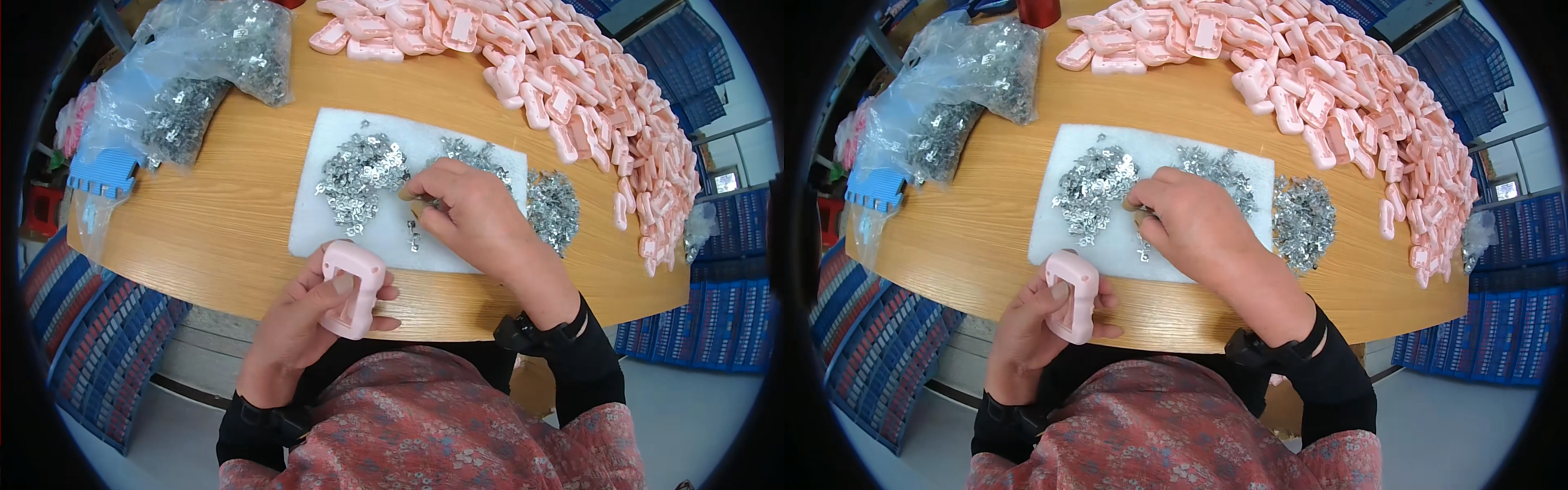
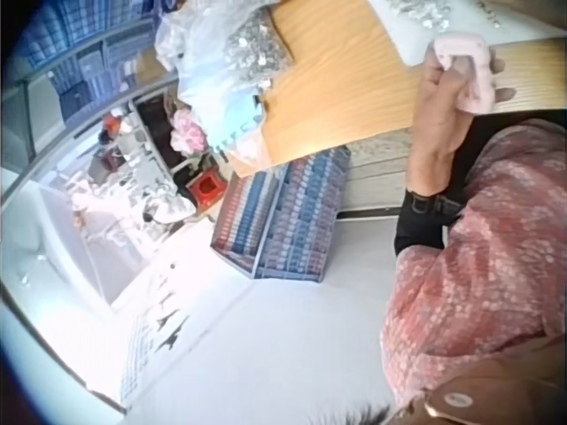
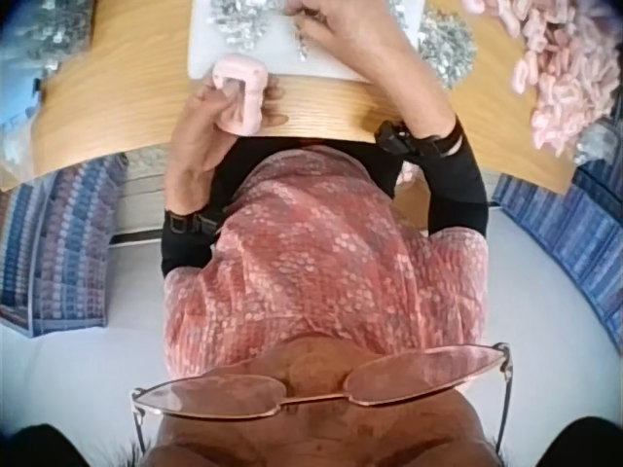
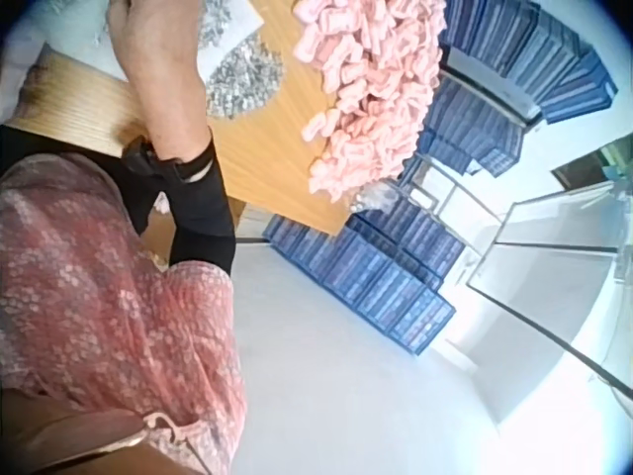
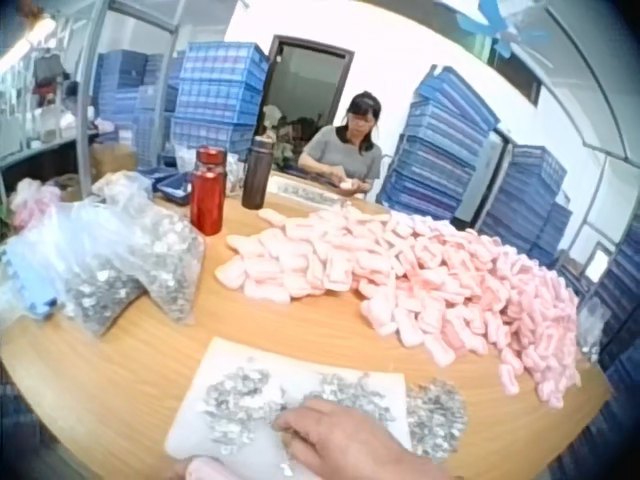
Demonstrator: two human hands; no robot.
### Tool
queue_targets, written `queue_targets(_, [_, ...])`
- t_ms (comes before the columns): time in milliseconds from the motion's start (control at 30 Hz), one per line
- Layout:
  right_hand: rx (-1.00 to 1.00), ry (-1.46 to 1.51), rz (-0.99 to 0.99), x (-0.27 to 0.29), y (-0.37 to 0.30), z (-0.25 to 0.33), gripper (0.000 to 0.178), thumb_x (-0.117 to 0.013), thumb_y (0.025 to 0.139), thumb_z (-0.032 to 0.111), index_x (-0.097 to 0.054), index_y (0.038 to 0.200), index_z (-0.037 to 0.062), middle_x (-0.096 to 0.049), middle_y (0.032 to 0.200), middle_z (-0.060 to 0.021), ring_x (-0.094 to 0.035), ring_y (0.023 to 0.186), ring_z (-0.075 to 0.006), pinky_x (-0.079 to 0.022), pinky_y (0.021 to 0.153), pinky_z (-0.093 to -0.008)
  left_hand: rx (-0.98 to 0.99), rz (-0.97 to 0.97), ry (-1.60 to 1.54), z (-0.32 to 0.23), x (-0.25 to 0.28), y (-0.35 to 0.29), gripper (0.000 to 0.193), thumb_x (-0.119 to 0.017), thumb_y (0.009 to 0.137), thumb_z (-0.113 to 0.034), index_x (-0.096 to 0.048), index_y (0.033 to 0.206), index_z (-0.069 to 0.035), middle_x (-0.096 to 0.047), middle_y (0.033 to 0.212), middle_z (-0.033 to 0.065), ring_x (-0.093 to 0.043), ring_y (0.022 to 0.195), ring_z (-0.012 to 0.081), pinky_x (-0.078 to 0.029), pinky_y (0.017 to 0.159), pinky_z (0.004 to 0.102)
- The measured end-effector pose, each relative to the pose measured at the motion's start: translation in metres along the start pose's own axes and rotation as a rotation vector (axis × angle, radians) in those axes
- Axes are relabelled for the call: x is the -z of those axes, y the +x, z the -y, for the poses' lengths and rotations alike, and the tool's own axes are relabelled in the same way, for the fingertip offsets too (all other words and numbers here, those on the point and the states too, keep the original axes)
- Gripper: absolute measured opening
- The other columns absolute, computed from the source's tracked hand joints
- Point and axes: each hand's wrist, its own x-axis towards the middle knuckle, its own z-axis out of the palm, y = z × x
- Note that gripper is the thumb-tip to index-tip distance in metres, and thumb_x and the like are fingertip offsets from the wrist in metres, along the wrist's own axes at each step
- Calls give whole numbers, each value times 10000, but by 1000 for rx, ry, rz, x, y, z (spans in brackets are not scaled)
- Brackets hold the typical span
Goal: The person repeatedly picks up pink plastic housings and small metal components, inserts the metal pieces into the housings, and places the assembled units into a cardboard box. The process is continuous and repetitive throughout the clip.
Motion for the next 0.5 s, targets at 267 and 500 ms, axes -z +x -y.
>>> queue_targets(267, [49,-84,35,2,-26,-6,144,-693,786,96,-688,929,87,-627,873,-90,-599,898,-318,-476,805,-434,-15,4,140,0,-1,8,573,-601,974,-187,-366,1473,-32,-666,1104,188,-698,964,257,-616,807,459])
queue_targets(500, [-5,-212,78,4,-37,-4,115,-711,777,127,-671,884,112,-624,865,-57,-571,899,-272,-417,810,-403,-24,-62,153,0,-9,12,582,-596,956,-132,-378,1483,-17,-664,1045,130,-692,946,231,-610,807,421])
